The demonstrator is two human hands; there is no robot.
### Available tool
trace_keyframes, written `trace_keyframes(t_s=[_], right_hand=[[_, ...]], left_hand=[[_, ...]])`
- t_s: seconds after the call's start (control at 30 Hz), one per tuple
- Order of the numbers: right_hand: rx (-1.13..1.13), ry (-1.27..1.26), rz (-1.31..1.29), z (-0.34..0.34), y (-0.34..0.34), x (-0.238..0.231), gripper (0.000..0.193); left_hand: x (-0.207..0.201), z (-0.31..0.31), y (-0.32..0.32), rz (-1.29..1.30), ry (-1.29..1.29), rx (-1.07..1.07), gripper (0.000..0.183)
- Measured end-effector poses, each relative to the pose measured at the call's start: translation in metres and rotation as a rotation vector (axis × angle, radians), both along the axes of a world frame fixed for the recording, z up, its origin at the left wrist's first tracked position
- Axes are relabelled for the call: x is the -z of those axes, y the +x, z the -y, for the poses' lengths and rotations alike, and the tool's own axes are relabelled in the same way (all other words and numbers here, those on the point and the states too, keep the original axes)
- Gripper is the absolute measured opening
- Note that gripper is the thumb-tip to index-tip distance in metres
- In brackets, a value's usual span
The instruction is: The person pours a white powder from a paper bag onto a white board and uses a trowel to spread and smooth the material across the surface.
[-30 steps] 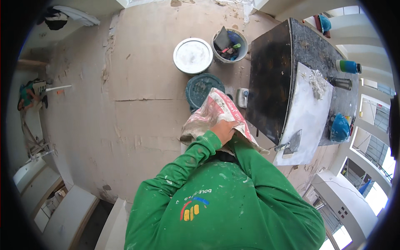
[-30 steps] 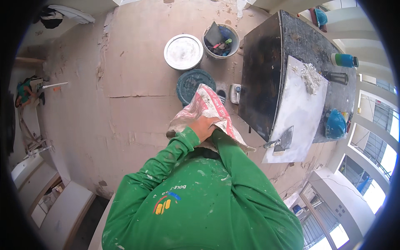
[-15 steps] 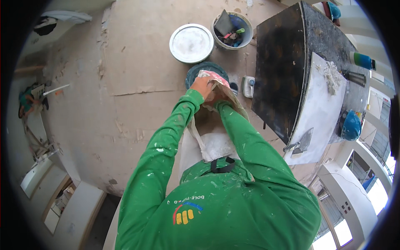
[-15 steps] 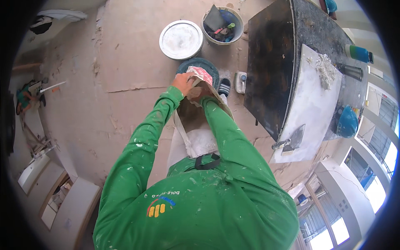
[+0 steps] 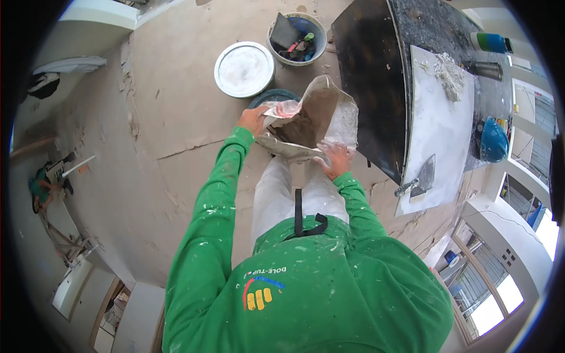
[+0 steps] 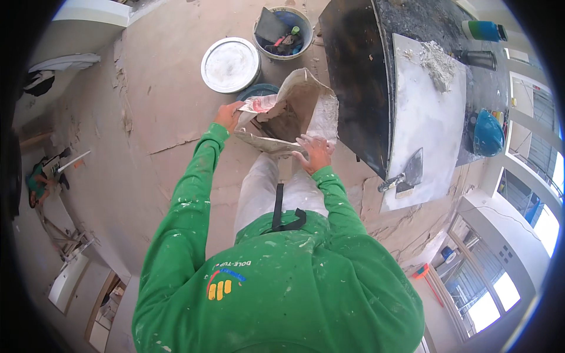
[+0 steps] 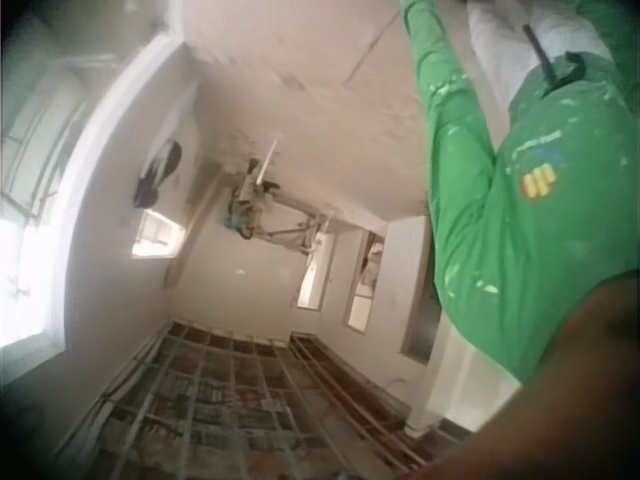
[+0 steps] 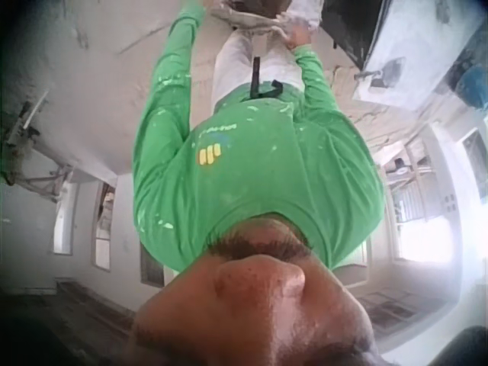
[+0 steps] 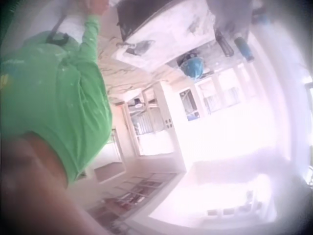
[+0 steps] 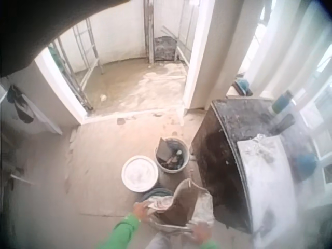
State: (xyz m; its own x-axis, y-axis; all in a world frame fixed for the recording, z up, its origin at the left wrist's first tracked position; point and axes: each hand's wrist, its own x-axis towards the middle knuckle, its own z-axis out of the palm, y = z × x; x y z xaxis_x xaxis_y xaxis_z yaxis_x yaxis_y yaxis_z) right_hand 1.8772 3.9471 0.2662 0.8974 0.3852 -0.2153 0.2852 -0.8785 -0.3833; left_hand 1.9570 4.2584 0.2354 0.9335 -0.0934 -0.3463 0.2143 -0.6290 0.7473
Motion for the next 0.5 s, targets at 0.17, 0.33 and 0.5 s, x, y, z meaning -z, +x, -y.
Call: trace_keyframes(t_s=[0.17,0.33,0.5], right_hand=[[0.743,-0.104,0.156,0.024,0.023,0.02,0.047],[0.845,0.106,-0.402,0.048,0.051,0.102,0.06],[0.748,0.246,-0.226,0.001,0.09,-0.02,0.055]], left_hand=[[-0.007,-0.016,-0.033,0.008,0.027,-0.079,0.02],[-0.016,-0.021,-0.053,0.102,0.125,-0.203,0.018],[-0.064,-0.032,-0.085,-0.078,0.005,-0.759,0.02]])
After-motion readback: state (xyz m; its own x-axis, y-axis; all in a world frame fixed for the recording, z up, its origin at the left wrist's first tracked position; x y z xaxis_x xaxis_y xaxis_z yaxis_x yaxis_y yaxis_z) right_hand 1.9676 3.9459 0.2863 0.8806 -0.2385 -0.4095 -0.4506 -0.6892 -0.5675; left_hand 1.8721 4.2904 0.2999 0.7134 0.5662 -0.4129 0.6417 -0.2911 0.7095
